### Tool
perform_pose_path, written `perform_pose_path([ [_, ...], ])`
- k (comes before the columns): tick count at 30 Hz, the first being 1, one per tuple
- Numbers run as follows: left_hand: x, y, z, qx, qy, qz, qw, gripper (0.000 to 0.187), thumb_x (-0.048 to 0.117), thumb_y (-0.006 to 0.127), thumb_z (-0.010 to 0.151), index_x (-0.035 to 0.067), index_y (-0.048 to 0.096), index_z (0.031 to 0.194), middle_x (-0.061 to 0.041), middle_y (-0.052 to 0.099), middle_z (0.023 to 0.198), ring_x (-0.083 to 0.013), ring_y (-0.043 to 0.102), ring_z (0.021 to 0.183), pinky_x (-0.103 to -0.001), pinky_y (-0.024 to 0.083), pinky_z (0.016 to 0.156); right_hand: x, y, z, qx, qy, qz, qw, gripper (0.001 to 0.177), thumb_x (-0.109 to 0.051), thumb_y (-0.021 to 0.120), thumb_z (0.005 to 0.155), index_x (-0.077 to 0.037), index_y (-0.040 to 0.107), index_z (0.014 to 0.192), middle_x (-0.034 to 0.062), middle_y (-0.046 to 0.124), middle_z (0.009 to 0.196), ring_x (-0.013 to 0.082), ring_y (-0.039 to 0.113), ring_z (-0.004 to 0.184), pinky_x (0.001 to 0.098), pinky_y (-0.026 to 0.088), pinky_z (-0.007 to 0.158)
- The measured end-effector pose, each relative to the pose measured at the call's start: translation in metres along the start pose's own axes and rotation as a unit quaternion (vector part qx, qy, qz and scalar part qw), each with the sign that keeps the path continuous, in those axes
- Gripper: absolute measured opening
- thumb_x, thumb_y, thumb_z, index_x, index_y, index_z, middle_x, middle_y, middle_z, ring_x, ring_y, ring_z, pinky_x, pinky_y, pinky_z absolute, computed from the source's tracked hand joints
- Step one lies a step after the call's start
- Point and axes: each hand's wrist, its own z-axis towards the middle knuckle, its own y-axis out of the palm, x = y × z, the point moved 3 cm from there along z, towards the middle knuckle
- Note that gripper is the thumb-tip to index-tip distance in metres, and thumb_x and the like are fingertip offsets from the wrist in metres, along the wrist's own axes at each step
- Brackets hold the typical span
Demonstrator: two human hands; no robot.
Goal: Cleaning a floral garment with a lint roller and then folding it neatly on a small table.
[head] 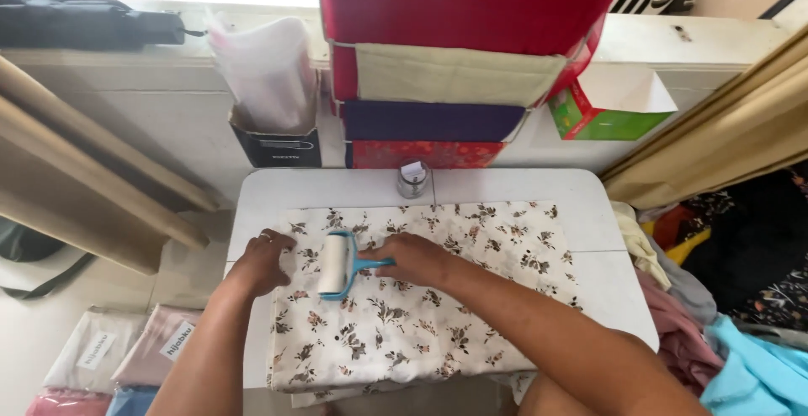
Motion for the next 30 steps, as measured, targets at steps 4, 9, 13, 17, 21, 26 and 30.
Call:
perform_pose_path([
  [4,-0.005,0.013,0.009,-0.011,-0.009,0.067,0.998,0.079,0.004,0.095,0.061,0.014,0.065,0.134,-0.023,0.053,0.146,-0.0447,0.054,0.135,-0.059,0.059,0.096,0.017,-0.025,-0.056,0.0,0.045,0.027,0.999,0.048,-0.024,0.068,0.095,-0.032,0.063,0.142,0.0271,0.068,0.106,0.0418,0.069,0.093,0.0492,0.055,0.082],
  [9,-0.004,0.013,0.008,-0.002,-0.009,0.057,0.998,0.076,-0.001,0.093,0.062,0.012,0.068,0.132,-0.026,0.054,0.144,-0.0472,0.054,0.135,-0.06,0.06,0.093,0.063,-0.059,-0.127,0.001,0.127,0.027,0.992,0.041,-0.021,0.076,0.091,-0.025,0.074,0.131,0.0129,0.072,0.093,0.0239,0.064,0.075,0.0366,0.052,0.075],
  [13,0.001,0.012,0.007,0.012,-0.019,0.057,0.998,0.081,-0.007,0.093,0.059,0.01,0.068,0.133,-0.029,0.057,0.142,-0.0489,0.057,0.133,-0.059,0.061,0.09,0.096,-0.086,-0.184,-0.001,0.193,0.012,0.981,0.042,-0.015,0.078,0.087,-0.025,0.077,0.128,0.0104,0.073,0.089,0.0206,0.061,0.072,0.0352,0.051,0.075],
  [17,-0.002,0.017,0.015,0.008,-0.03,0.043,0.999,0.079,-0.01,0.088,0.062,0.009,0.067,0.135,-0.031,0.055,0.143,-0.0505,0.054,0.135,-0.059,0.059,0.092,0.141,-0.101,-0.233,0.004,0.226,-0.008,0.974,0.043,-0.014,0.082,0.081,-0.027,0.08,0.123,0.0178,0.076,0.087,0.0302,0.066,0.072,0.0412,0.054,0.077],
  [21,-0.008,0.021,0.022,-0.004,-0.04,0.013,0.999,0.068,-0.012,0.076,0.072,0.008,0.067,0.136,-0.033,0.052,0.145,-0.0533,0.05,0.137,-0.06,0.056,0.097,0.197,-0.11,-0.274,0.021,0.369,-0.044,0.928,0.043,-0.019,0.084,0.079,-0.039,0.083,0.117,0.0121,0.083,0.099,0.0311,0.076,0.089,0.0372,0.058,0.086],
  [26,-0.01,0.017,0.018,-0.013,-0.049,-0.013,0.999,0.062,-0.007,0.073,0.077,0.007,0.067,0.137,-0.034,0.05,0.146,-0.0561,0.047,0.139,-0.061,0.052,0.102,0.212,-0.108,-0.277,0.024,0.397,-0.071,0.915,0.044,-0.021,0.087,0.076,-0.044,0.084,0.114,0.0099,0.085,0.102,0.0309,0.078,0.094,0.035,0.061,0.088],
  [30,-0.008,0.011,0.011,-0.026,-0.031,-0.032,0.999,0.066,-0.002,0.077,0.076,0.009,0.064,0.14,-0.032,0.052,0.144,-0.0539,0.049,0.137,-0.058,0.049,0.107,0.151,-0.101,-0.238,0.016,0.347,-0.082,0.934,0.04,-0.024,0.083,0.079,-0.042,0.084,0.115,0.0127,0.082,0.106,0.0344,0.077,0.096,0.0401,0.06,0.089],
])
